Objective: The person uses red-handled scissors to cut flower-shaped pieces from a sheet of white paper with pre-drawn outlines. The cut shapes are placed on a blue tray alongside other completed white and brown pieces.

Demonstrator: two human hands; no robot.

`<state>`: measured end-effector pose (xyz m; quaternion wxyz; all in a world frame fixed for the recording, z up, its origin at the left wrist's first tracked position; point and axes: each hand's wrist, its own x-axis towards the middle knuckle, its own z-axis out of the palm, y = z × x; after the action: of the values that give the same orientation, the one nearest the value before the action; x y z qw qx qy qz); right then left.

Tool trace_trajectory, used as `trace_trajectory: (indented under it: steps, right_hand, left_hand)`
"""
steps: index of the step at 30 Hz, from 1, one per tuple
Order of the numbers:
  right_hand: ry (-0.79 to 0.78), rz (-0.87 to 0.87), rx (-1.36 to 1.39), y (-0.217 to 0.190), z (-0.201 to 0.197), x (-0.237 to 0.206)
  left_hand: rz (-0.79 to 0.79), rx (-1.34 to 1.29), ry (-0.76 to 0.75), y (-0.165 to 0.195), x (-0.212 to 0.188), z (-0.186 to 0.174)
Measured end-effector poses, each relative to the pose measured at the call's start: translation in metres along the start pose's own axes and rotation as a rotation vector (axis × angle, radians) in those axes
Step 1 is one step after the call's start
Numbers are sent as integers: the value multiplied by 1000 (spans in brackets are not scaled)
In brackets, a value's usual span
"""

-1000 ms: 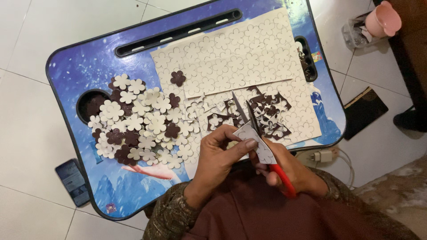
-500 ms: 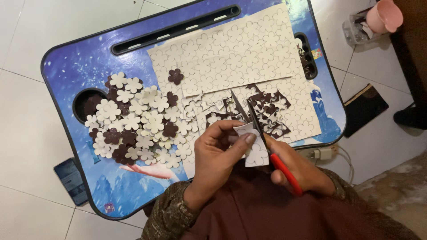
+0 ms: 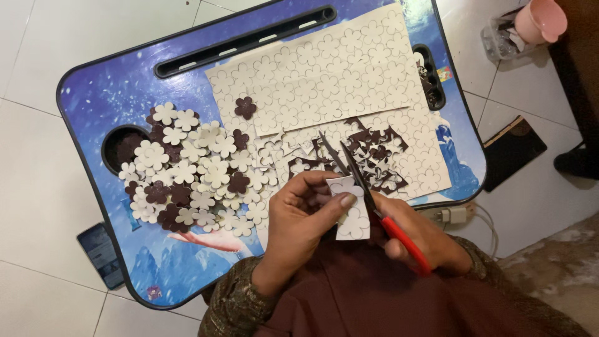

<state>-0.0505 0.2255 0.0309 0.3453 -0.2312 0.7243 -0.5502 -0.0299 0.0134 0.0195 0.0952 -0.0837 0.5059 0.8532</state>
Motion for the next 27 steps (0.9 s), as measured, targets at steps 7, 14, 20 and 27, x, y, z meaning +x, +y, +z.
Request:
trace_trajectory:
  steps: [7,14,20,27]
  right_hand:
    - [7,92,104,-7,-4,-2]
    - [-23,85,154,-1,-7,-2]
    - [-29,48,67,7,-5,0]
    - [-8,81,90,9,-5,-3]
  left_hand:
    - [-24,-14,-11,9,0,-6]
    - [13,27,29,11,3,-14]
    - [22,58,49,11,5,-20]
    - [28,63,66,11,6,-21]
